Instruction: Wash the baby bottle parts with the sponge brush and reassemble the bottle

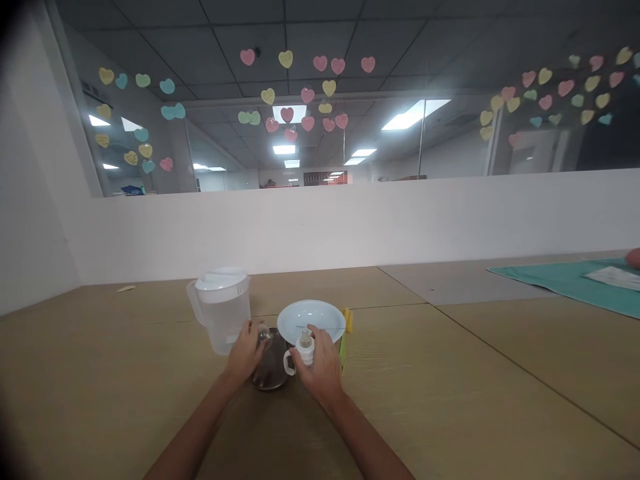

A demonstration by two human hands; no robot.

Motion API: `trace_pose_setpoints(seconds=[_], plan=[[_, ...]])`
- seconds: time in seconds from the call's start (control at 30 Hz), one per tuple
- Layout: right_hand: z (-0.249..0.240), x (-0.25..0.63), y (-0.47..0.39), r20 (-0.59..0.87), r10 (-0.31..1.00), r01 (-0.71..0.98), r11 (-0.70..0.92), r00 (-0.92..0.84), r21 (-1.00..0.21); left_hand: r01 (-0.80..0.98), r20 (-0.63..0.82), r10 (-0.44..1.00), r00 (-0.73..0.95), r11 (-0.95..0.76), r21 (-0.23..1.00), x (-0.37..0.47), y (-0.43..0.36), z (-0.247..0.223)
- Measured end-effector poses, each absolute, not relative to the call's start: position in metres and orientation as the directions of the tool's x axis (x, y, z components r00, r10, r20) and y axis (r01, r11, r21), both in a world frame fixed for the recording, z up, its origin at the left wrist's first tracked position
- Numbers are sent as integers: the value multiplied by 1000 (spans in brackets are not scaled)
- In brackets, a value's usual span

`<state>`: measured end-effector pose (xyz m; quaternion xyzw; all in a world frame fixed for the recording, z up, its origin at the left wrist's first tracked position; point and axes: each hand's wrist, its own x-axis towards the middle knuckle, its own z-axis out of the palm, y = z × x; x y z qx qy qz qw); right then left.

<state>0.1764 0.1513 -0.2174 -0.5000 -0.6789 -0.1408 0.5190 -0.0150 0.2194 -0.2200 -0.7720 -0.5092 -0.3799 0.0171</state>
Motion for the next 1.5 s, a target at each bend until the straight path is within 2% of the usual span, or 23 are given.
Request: trace_pose_setpoints(seconds=[0.1,0.17,0.2,0.27,0.33,0.43,0.63,0.9,1.17,1.5], plan=[[-219,177,151,869,491,829,459,63,-319,695,853,521,20,-621,363,-8,205,-203],[-220,177,150,878,472,828,461,74,-318,629,956,293,-28,-738,245,3,193,-196],[-221,177,150,882,465,828,464,74,-314,607,979,203,-4,-778,164,10,187,-194],[-224,177,150,895,442,831,477,54,-286,572,984,117,134,-820,20,25,176,-195],[-227,177,151,912,410,837,491,22,-241,539,950,137,280,-842,-37,40,167,-199],[-231,176,152,911,412,836,488,33,-250,496,896,260,360,-867,51,54,161,-205],[-231,176,152,835,535,755,495,126,-431,388,830,443,339,-870,306,59,160,-210],[-230,173,154,781,600,741,444,172,-504,272,776,572,267,-817,509,62,168,-218],[-233,168,155,781,574,816,311,247,-487,257,734,583,349,-812,524,57,171,-210],[-231,166,153,802,545,810,339,245,-478,247,737,566,368,-824,510,52,171,-210]])
